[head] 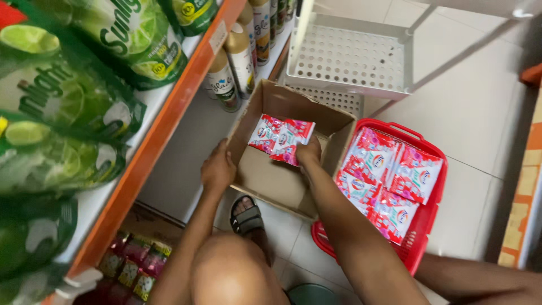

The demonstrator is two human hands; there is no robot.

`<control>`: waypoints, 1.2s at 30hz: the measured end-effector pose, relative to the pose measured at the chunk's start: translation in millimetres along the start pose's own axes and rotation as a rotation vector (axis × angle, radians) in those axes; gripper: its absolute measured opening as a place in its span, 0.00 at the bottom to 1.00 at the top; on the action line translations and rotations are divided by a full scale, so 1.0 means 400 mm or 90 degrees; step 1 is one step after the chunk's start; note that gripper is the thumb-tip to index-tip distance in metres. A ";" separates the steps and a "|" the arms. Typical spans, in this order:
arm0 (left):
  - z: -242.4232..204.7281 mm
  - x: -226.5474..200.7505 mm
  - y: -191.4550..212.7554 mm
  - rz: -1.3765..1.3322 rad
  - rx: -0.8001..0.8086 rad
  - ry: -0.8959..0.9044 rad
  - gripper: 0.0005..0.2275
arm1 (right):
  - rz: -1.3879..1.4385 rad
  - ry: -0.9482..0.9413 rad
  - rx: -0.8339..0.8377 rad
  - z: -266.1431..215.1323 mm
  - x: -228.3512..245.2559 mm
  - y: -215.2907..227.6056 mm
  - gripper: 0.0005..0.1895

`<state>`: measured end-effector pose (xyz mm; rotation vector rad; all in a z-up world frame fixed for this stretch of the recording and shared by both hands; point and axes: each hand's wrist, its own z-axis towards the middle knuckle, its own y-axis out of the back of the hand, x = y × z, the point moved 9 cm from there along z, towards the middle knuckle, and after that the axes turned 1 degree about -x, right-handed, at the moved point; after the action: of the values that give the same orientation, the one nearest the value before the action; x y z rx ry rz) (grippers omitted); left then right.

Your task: The person sits on the floor and transfers small red and white detergent packets from a red plastic basket into a cardboard box. They arrange the packets neatly in rows within the box, filling it up layer by layer.

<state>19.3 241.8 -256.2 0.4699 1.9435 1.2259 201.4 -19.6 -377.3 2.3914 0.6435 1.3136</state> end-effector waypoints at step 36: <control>-0.055 -0.060 0.046 0.062 -0.077 0.030 0.17 | -0.332 -0.054 0.079 -0.022 -0.034 -0.170 0.41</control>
<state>15.7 221.7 -224.8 0.4814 1.8910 1.4190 172.3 30.9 -415.6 2.1398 1.2484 0.9662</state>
